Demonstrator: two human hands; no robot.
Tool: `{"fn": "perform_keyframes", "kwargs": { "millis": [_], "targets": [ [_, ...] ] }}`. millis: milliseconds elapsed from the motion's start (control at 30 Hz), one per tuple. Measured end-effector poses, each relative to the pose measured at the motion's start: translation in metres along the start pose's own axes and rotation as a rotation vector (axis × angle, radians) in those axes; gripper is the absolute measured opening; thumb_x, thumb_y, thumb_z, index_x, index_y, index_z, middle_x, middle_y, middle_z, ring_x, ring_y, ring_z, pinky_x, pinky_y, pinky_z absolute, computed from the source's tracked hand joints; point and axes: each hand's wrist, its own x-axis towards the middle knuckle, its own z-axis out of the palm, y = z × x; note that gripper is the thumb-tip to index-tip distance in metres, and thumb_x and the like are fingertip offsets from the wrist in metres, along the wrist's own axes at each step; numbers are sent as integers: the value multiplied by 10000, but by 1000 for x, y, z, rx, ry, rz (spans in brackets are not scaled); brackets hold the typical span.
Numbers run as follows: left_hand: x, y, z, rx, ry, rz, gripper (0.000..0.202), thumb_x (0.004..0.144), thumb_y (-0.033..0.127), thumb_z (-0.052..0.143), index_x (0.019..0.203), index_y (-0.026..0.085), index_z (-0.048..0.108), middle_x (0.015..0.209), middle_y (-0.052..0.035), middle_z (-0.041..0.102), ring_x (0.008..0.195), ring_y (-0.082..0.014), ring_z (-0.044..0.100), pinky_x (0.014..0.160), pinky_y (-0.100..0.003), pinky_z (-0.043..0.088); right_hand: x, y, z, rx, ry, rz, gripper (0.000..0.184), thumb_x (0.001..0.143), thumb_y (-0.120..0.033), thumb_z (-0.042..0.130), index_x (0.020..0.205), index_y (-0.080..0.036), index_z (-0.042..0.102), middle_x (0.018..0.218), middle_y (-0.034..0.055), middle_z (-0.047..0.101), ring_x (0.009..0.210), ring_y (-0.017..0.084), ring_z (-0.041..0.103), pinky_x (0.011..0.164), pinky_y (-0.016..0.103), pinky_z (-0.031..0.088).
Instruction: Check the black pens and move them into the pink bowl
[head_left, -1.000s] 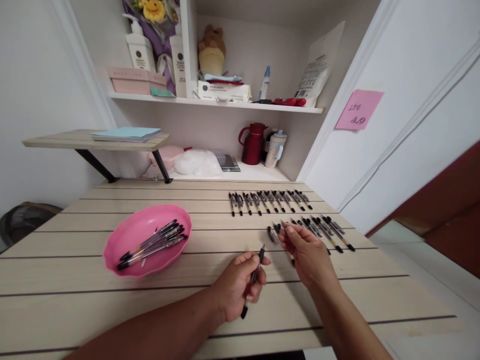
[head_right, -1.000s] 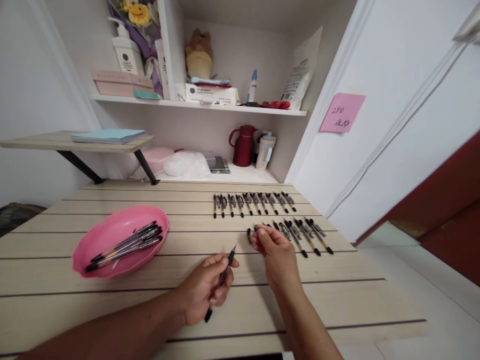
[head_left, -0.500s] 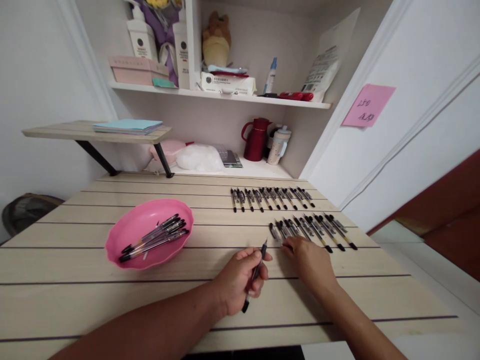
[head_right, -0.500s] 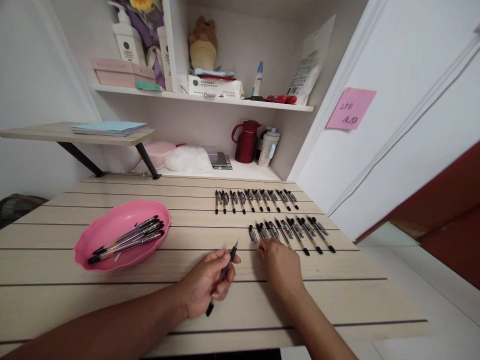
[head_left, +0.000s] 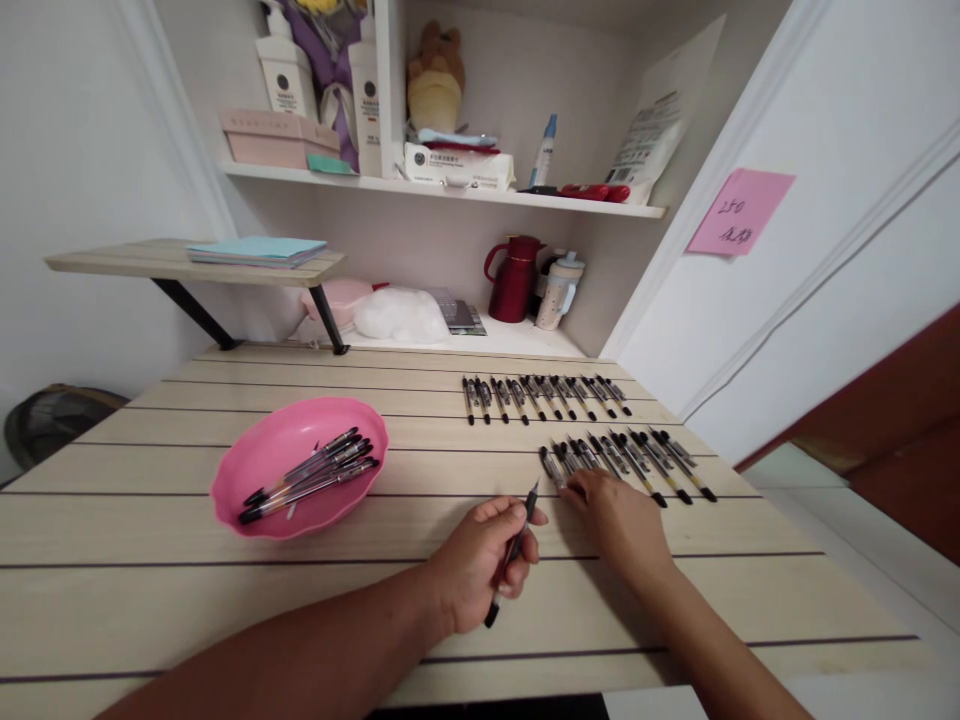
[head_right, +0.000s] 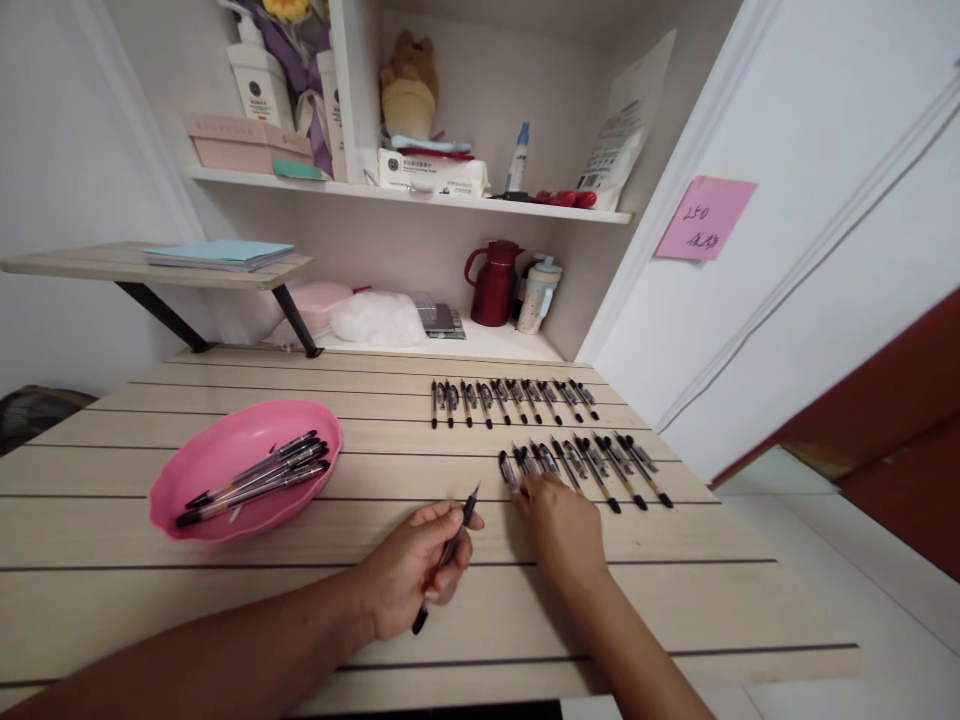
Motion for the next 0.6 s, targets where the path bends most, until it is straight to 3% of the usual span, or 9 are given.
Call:
{"fn": "perform_keyframes", "kwargs": {
  "millis": [233,433,600],
  "targets": [
    [-1,1,2,2,15,5,248,771,377,538,871,150,524,560,38,502,335,-20,307,374,-188,134,-27,12,-1,-26,31,128,233,859,-327,386,760,-211,563,758,42,630,634,171,595,483,257,269],
    [0,0,0,11,9,10,269,755,391,560,879,155,520,566,42,500,337,-20,311,370,-185,144,-33,13,9,-37,34,115,199,853,-312,398,912,-196,549,821,59,633,660,183,604,493,265,290],
    [0,1,0,20,12,17,259,767,387,546,876,153,522,561,42,496,333,-18,305,369,-184,141,-29,14,13,-20,48,82,157,849,-270,409,865,-204,551,854,48,635,700,179,606,508,263,285]
  ]
}}
